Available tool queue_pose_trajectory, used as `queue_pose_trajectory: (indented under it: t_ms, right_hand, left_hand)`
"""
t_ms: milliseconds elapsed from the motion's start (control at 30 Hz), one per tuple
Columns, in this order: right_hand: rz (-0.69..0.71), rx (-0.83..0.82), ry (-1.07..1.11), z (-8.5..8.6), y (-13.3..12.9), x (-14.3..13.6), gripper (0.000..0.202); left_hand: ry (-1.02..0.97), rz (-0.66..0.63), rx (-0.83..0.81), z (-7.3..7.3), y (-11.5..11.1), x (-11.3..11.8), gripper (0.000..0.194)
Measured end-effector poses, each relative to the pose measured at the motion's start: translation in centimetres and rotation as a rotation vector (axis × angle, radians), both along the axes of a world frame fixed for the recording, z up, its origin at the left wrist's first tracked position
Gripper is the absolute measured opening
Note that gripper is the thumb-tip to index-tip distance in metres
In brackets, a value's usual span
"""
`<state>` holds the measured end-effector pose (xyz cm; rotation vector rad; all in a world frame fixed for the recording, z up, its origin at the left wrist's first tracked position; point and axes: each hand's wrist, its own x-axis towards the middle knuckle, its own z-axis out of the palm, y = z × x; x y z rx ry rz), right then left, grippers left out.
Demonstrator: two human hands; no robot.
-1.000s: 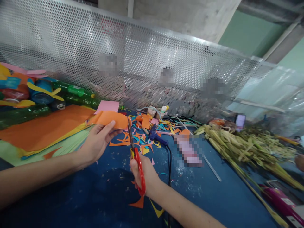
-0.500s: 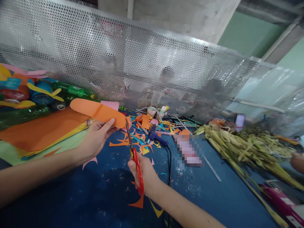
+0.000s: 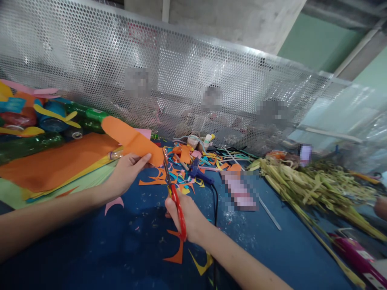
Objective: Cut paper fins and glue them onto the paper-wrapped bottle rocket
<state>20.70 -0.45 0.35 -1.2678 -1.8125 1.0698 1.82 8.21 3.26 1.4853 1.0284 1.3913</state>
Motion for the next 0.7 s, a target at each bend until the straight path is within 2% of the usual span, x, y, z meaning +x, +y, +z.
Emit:
queue_pose_trajectory:
  t_ms: [167, 400, 533, 700]
  right_hand:
    - [0.025, 0.031, 0.023, -0.34, 0.13, 0.19, 0.051]
    - [0.036, 0.025, 0.02, -0.17, 0.04, 0.19, 0.051]
    - [0.025, 0.028, 0.029, -0.2, 0.06, 0.12, 0.05]
    - [0.044, 0.021, 0.059, -0.15, 0.14, 0.13, 0.05]
  left_hand:
    - [0.124, 0.04, 0.002, 0.02, -0.24, 0.1, 0.038]
    - [0.103, 0.034, 0.036, 0.07, -0.17, 0.08, 0.037]
    - [0.102, 0.013, 0.017, 0.46, -0.4, 0.0, 0.037]
    - [0.122, 0.021, 0.069, 0.81, -0.64, -0.07, 0.034]
